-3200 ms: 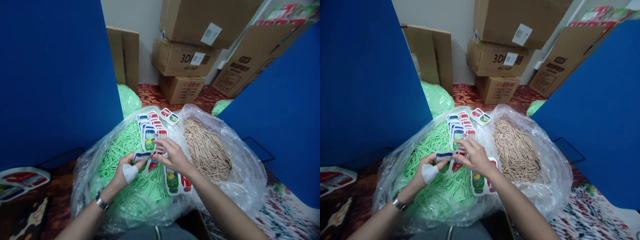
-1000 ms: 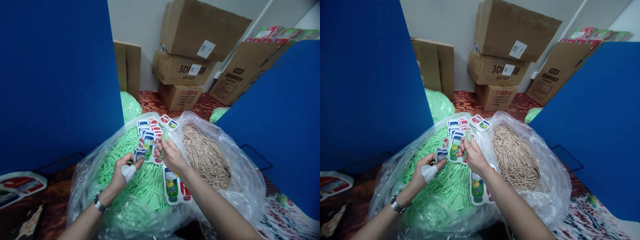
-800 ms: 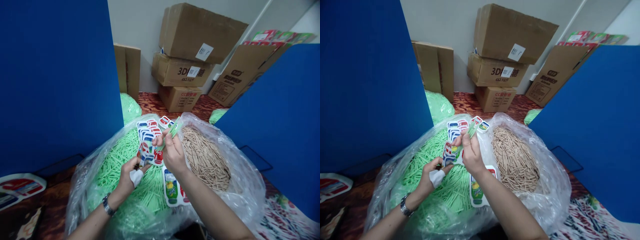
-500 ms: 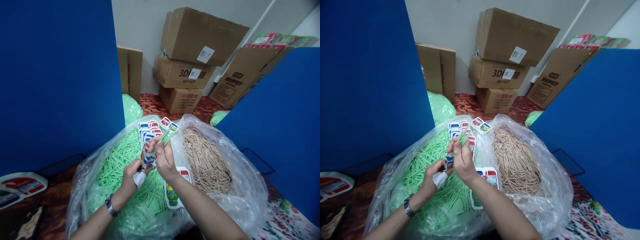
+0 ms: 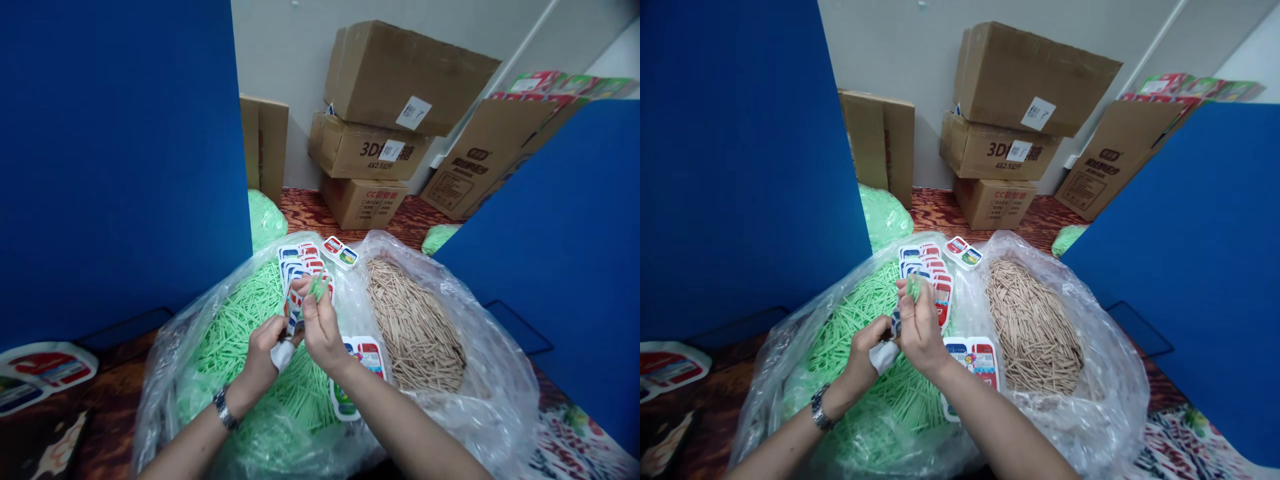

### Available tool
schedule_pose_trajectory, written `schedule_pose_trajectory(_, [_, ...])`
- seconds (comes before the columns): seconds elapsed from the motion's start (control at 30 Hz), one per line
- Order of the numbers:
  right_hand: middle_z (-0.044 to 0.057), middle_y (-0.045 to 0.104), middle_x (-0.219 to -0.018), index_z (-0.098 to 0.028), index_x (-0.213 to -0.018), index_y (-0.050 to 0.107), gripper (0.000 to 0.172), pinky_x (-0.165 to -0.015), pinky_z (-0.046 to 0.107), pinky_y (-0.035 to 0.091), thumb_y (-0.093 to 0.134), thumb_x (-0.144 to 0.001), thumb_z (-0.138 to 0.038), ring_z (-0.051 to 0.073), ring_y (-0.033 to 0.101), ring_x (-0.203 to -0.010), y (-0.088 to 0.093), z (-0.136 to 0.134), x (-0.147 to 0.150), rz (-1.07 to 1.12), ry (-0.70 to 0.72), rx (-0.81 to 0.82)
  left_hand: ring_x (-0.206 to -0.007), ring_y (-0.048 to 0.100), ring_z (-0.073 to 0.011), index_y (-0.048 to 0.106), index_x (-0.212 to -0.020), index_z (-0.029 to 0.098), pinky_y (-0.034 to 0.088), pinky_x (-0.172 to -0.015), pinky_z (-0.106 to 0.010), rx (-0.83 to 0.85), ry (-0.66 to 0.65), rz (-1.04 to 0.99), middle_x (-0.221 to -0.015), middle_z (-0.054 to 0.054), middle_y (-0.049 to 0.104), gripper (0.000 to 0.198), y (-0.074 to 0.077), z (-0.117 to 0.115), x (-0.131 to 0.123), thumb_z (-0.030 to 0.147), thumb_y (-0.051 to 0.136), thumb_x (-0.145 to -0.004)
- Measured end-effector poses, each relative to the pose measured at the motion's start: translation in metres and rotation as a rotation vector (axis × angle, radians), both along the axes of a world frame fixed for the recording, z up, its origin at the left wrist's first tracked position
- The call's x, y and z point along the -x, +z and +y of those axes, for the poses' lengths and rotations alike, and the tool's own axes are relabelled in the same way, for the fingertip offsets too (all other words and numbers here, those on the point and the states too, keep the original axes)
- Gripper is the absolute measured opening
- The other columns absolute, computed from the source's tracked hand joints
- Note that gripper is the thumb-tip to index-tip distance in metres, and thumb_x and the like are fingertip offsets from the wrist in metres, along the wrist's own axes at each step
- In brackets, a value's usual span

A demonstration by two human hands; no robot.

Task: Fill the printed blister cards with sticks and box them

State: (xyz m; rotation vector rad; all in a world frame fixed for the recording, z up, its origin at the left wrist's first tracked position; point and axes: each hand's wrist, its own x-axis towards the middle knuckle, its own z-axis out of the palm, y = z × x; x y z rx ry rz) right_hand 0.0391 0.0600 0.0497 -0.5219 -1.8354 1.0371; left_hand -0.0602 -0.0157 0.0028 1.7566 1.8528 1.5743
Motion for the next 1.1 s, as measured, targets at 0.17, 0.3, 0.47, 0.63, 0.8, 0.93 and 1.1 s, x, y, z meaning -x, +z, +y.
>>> schedule_pose_trajectory(0.17, [0.010,0.047,-0.130,-0.022,-0.117,0.048,0.040,-0.106,0.046,0.032,0.031,-0.094,-0.051,0.024,0.039,-0.127,-0.003,0.007,-0.014,-0.128,0.048,-0.116,-0.055,0.043,-0.0107,0.046,-0.067,0.018,0.033,-0.054,-0.022,-0.014,-0.012,0.038,-0.062,0.004,0.043,0.021,-0.002,0.000,0.006,0.019,0.060,-0.082])
schedule_pose_trajectory(0.3, [0.009,0.043,-0.137,-0.024,-0.135,0.035,0.048,-0.108,0.044,0.030,0.029,-0.095,-0.050,0.022,0.039,-0.129,0.002,0.029,-0.023,-0.113,0.028,-0.059,-0.059,0.049,-0.0124,0.056,-0.075,0.016,0.038,-0.057,-0.023,0.006,-0.061,0.023,-0.066,0.001,0.053,0.013,-0.001,0.000,0.009,0.024,0.065,-0.081])
schedule_pose_trajectory(0.47, [0.006,0.057,-0.114,-0.024,-0.127,0.045,0.038,-0.093,0.036,0.044,0.038,-0.094,-0.043,0.019,0.055,-0.107,-0.017,0.053,-0.022,-0.230,0.215,0.094,-0.068,0.057,-0.0145,0.064,-0.086,0.015,0.044,-0.065,-0.025,0.052,-0.148,-0.076,-0.079,-0.004,0.064,0.010,0.001,-0.002,0.012,0.024,0.059,-0.085])
schedule_pose_trajectory(0.63, [-0.003,0.052,-0.076,-0.021,-0.097,0.051,0.023,-0.061,0.022,0.044,0.055,-0.086,-0.041,0.010,0.051,-0.064,-0.036,0.056,-0.019,-0.141,0.236,0.311,-0.071,0.061,-0.0162,0.065,-0.089,0.014,0.048,-0.067,-0.027,0.207,-0.137,-0.447,-0.080,-0.004,0.068,0.024,-0.005,0.000,0.017,0.035,0.052,-0.088])
schedule_pose_trajectory(0.8, [-0.005,0.047,-0.068,-0.020,-0.083,0.047,0.021,-0.057,0.020,0.040,0.056,-0.086,-0.039,0.009,0.048,-0.060,-0.034,0.047,-0.021,-0.146,0.203,0.303,-0.083,0.066,-0.0202,0.060,-0.106,0.014,0.052,-0.076,-0.030,0.255,-0.165,-0.777,-0.098,-0.007,0.071,0.043,-0.009,0.005,0.014,0.032,0.074,-0.070])
schedule_pose_trajectory(0.93, [-0.002,0.057,-0.080,-0.022,-0.097,0.052,0.023,-0.061,0.023,0.045,0.059,-0.084,-0.039,0.012,0.056,-0.067,-0.039,0.045,-0.032,-0.276,0.281,0.326,-0.076,0.066,-0.0209,0.062,-0.098,0.011,0.054,-0.071,-0.032,0.317,-0.129,-0.720,-0.091,-0.009,0.072,0.036,-0.019,0.007,0.014,0.034,0.072,-0.072])
schedule_pose_trajectory(1.1, [-0.001,0.062,-0.079,-0.021,-0.092,0.054,0.021,-0.064,0.026,0.049,0.059,-0.082,-0.039,0.015,0.062,-0.070,-0.049,0.063,-0.043,-0.361,0.214,0.332,-0.095,0.064,-0.0253,0.054,-0.117,0.015,0.052,-0.082,-0.039,0.278,-0.051,-0.376,-0.107,-0.011,0.066,0.046,-0.032,0.009,0.015,0.031,0.068,-0.076])
